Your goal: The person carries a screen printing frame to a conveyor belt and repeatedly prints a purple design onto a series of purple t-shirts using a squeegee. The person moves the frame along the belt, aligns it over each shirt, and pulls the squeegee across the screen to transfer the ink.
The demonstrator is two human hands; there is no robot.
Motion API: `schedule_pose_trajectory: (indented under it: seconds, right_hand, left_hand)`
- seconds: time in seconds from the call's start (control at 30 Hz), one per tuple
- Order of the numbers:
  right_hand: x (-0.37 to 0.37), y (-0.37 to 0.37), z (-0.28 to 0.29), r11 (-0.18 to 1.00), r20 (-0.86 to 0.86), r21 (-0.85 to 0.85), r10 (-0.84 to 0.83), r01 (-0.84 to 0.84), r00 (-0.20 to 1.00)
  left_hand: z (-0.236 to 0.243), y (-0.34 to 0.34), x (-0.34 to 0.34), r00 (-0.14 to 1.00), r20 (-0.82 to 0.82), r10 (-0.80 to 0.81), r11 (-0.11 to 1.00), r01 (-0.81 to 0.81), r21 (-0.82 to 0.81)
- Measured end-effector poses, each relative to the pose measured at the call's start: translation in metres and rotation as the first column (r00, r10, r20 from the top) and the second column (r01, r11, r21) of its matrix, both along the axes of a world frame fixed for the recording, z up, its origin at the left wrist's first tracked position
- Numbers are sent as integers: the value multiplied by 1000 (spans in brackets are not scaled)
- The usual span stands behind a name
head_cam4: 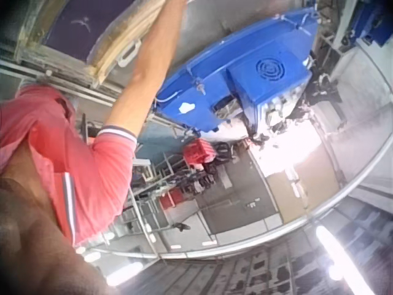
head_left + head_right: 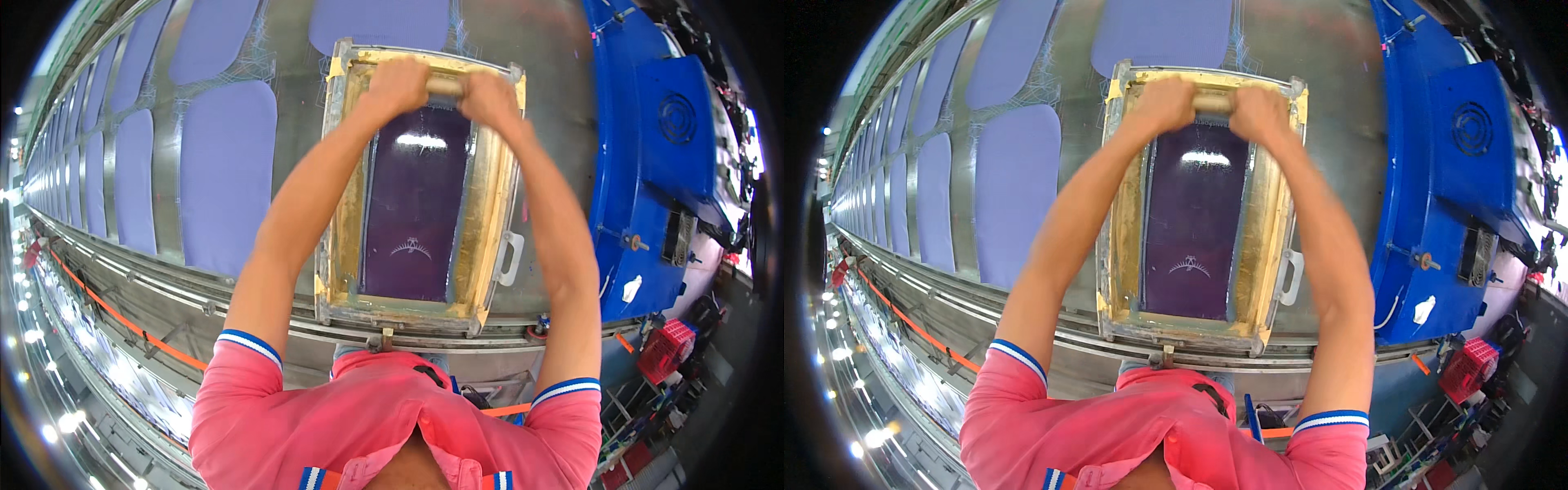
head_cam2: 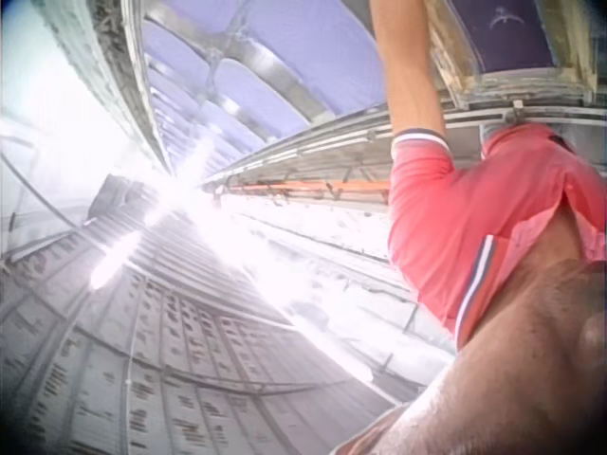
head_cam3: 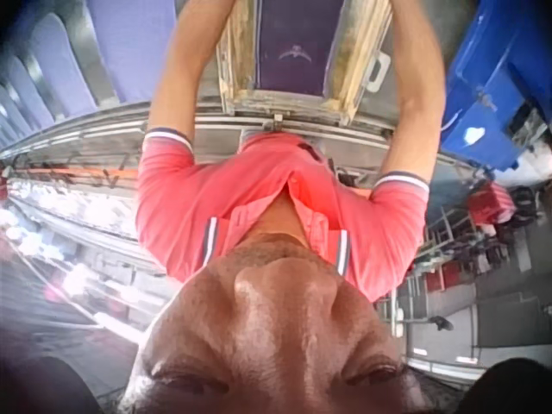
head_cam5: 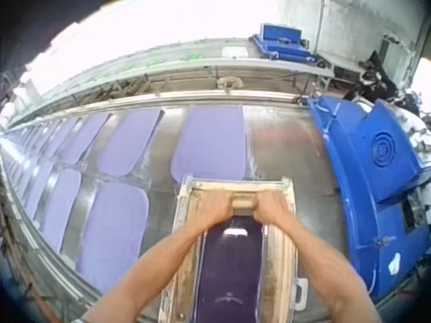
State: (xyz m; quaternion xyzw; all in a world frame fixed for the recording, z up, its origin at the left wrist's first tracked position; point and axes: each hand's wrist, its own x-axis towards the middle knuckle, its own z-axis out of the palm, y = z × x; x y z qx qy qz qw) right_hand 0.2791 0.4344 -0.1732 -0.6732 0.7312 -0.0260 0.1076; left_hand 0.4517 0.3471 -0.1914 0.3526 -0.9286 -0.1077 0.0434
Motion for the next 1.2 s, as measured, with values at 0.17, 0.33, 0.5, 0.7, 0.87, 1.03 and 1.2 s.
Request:
schedule_pose_trajectory:
  seconds: [0.17, 0.33, 0.5, 0.7, 0.87, 1.03, 1.2]
  right_hand:
    - [-27, -48, -22, 999, 73, -23, -26, 28, 997]
    - [-3, -1, -27, 999, 59, 2, -34, 34, 998]
    - [66, 108, -20, 988, 149, -141, 91, -70, 985]
    - [149, 263, -15, 987, 218, -130, 120, -93, 969]
    - [187, 332, -14, 990, 246, -133, 76, -44, 966]
    - [150, 263, -8, 997, 240, -74, 41, -24, 970]
    - [69, 122, -15, 997, 133, -71, 27, -17, 991]
  left_hand:
    - [-6, -53, -29, 1000, 19, -18, 998, 17, 56]
    - [-3, -7, -9, 998, 65, -10, 998, 6, 60]
    - [-1, 104, 68, 999, -7, -45, 996, 45, 76]
    - [1, 266, 155, 999, -46, -1, 968, 12, 250]
    - [3, 326, 188, 1000, 14, -10, 950, 5, 313]
    - [10, 254, 152, 993, 119, -20, 950, -18, 312]
    - [6, 117, 75, 997, 74, -8, 987, -4, 162]
